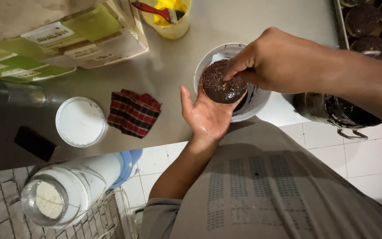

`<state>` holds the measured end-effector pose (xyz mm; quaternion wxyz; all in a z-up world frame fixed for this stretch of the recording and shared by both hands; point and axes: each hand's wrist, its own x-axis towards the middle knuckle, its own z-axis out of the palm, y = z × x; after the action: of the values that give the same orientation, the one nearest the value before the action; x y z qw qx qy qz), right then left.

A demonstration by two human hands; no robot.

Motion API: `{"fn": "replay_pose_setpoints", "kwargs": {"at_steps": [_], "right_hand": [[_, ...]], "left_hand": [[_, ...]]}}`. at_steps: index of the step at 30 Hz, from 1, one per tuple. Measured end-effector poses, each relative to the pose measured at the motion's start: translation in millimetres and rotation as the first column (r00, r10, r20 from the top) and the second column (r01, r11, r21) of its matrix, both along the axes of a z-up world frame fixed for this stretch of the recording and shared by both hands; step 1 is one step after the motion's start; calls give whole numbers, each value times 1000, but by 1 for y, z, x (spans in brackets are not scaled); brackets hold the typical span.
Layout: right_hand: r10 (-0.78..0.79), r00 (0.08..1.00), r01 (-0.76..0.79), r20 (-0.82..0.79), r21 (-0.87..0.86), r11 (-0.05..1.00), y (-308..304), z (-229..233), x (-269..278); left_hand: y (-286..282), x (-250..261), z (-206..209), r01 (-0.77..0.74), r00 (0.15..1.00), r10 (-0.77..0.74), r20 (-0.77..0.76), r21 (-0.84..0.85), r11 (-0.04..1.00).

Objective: Glazing donuts by applying chocolate frosting with a spatula and dipping them into glaze and sprinkles.

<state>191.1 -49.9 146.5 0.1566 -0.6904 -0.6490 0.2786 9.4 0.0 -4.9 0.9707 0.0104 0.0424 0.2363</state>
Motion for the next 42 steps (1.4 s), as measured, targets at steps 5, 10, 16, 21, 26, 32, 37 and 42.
{"fn": "replay_pose_setpoints", "kwargs": {"at_steps": [5,10,16,21,26,32,37,42], "right_hand": [[31,999,-30,-10,91,995,5,2,-4],[20,999,-21,32,52,998,1,-2,0],[-38,988,55,151,-115,992,-4,-8,6],[-40,992,49,119,-75,996,-5,-1,3],[-32,999,31,20,42,999,-12,-4,9],[-73,997,75,-26,119,990,-15,-2,9],[-61,995,68,-84,76,995,-13,9,6],[55,998,-59,30,168,984,-17,1,8]], "left_hand": [[1,-1,-1,15,998,-17,-53,-39,999],[1,-3,-6,-24,1000,24,-1,-11,1000],[4,-5,-1,-36,999,36,28,-9,999],[5,-4,-5,-33,999,35,22,-61,998],[6,-4,4,-52,999,52,1,-42,998],[3,-2,4,-62,998,62,-17,-45,997],[0,-1,4,-32,998,31,-45,-8,999],[-2,-1,-10,-27,1000,27,-8,-2,1000]]}}
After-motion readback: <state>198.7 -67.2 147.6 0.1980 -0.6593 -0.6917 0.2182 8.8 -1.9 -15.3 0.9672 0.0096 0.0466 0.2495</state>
